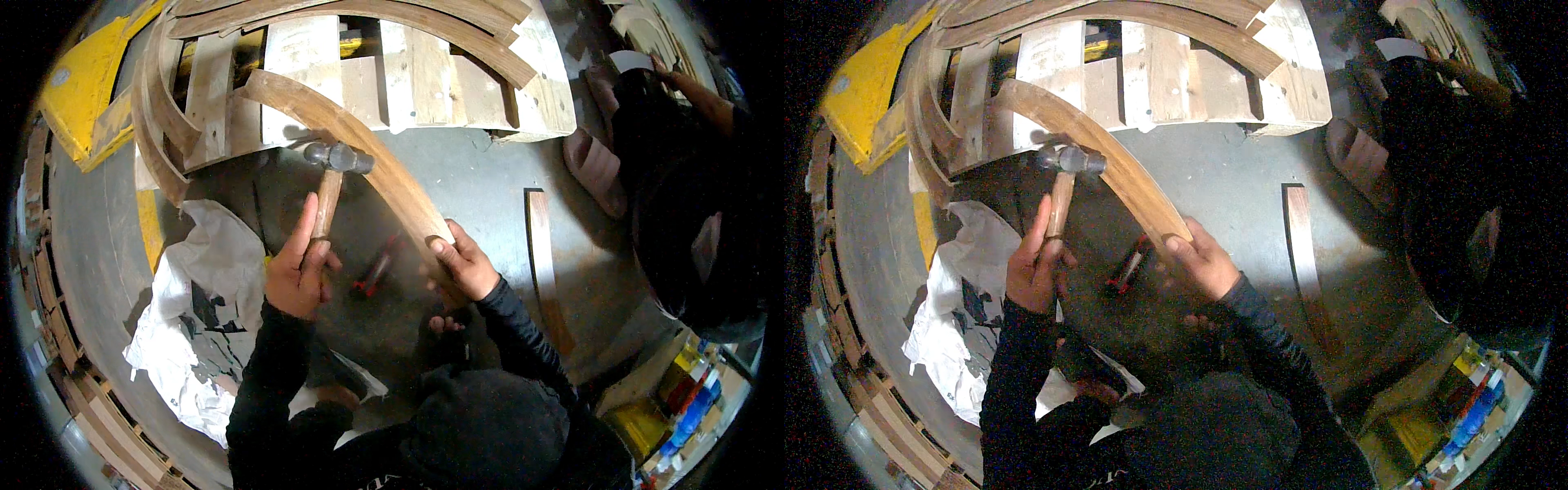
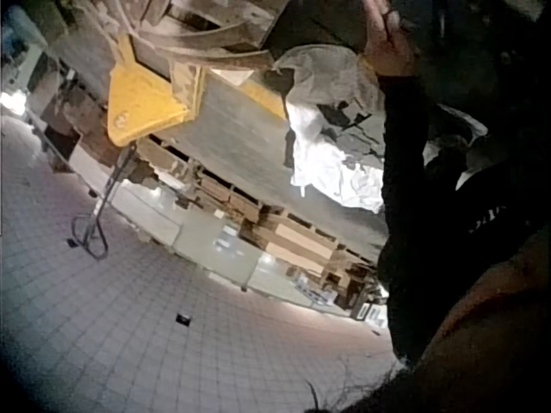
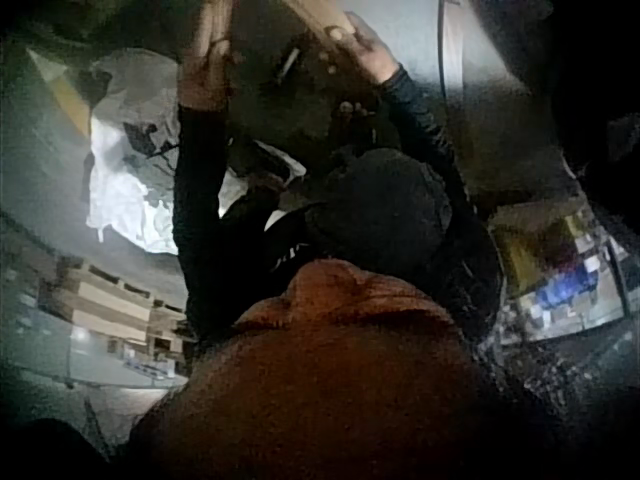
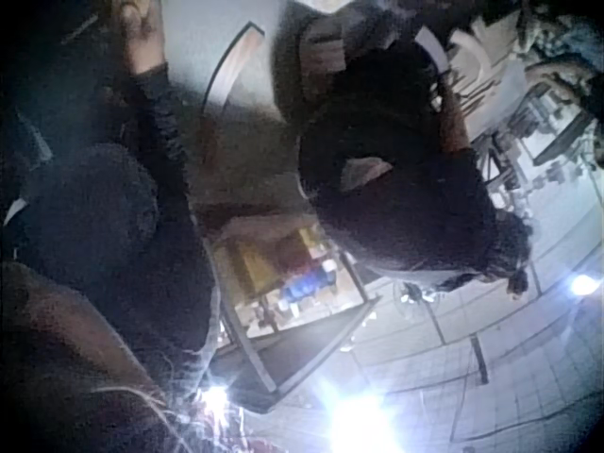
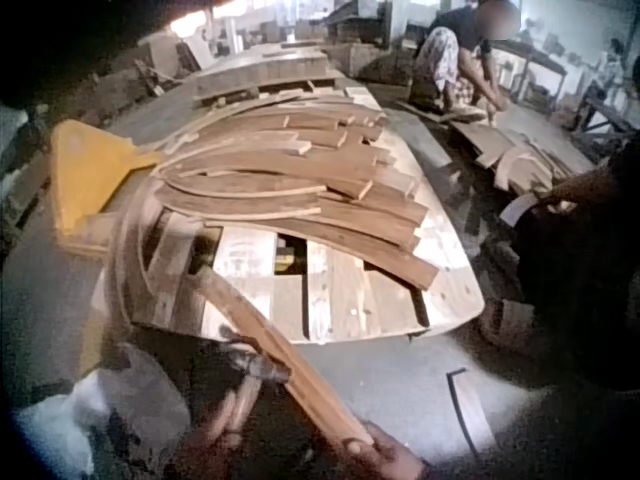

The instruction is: The person refines the edges of curved wooden components using a hand scraper and a hammer, and trims excess material from the ends with a utility knife, while sitting on the floor of a woodworking workshop.

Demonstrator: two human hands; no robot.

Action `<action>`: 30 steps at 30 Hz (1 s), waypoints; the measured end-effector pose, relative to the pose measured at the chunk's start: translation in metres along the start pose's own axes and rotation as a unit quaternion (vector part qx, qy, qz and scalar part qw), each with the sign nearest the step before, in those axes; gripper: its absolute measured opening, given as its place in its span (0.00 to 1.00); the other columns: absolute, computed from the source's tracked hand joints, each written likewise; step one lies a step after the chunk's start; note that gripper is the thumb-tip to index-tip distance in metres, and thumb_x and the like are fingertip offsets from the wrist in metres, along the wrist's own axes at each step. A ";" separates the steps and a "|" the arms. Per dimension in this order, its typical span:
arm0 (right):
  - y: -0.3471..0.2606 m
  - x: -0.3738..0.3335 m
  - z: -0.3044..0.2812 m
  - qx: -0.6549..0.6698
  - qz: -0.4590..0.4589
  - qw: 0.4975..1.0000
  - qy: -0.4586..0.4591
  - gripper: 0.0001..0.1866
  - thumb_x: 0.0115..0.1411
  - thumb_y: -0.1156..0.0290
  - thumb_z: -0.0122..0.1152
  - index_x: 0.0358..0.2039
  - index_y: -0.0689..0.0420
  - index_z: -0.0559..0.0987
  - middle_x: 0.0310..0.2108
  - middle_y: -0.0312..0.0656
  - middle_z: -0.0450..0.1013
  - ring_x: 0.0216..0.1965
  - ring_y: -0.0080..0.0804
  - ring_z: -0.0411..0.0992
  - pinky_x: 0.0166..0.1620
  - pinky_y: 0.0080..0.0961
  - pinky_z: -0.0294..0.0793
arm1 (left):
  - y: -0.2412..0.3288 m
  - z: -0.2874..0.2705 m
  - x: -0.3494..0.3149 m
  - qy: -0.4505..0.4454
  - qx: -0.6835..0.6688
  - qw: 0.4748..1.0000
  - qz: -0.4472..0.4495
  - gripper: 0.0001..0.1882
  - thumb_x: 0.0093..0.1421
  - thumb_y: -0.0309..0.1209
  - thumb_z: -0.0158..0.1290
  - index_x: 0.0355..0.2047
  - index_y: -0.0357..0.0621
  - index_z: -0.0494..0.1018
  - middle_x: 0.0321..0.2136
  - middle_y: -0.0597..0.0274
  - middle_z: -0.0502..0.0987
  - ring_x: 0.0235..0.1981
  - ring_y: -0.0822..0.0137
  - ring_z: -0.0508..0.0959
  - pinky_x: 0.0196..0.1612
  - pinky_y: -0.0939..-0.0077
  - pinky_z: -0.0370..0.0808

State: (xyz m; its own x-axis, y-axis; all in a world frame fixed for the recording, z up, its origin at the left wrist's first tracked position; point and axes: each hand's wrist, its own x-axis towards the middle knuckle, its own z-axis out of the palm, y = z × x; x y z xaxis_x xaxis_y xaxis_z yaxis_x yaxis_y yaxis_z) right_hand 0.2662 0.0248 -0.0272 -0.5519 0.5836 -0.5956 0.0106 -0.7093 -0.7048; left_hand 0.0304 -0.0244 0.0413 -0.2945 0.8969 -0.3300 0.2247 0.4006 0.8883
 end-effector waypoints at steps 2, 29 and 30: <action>0.000 -0.003 -0.002 0.007 0.005 1.000 0.003 0.20 0.62 0.60 0.46 0.51 0.55 0.60 0.38 0.40 0.65 0.31 0.27 0.70 0.28 0.24 0.73 | 0.005 0.002 -0.001 -0.028 -0.024 0.999 -0.017 0.27 0.59 0.37 0.44 0.59 0.50 0.57 0.23 0.63 0.73 0.15 0.77 0.67 0.17 0.84 0.66; -0.004 -0.006 0.004 0.016 0.027 0.999 0.021 0.22 0.62 0.59 0.47 0.52 0.54 0.59 0.39 0.39 0.64 0.32 0.27 0.69 0.28 0.24 0.73 | -0.019 0.000 0.001 0.050 0.245 0.946 0.208 0.23 0.62 0.36 0.41 0.57 0.42 0.60 0.49 0.47 0.69 0.43 0.59 0.75 0.42 0.72 0.72; -0.003 -0.005 0.005 0.020 0.023 0.999 0.017 0.22 0.62 0.59 0.47 0.52 0.54 0.59 0.39 0.38 0.64 0.32 0.27 0.69 0.28 0.24 0.73 | -0.018 -0.001 0.000 0.075 0.238 0.939 0.235 0.23 0.62 0.37 0.40 0.56 0.42 0.60 0.49 0.47 0.69 0.43 0.59 0.75 0.42 0.72 0.72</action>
State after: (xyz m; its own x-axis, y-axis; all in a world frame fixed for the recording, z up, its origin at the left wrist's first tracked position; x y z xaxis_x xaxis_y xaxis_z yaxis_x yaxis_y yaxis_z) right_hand 0.2652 0.0218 -0.0205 -0.5229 0.5629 -0.6401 0.0009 -0.7506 -0.6608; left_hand 0.0254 -0.0319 0.0261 -0.1782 0.9734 0.1441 0.7421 0.0368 0.6693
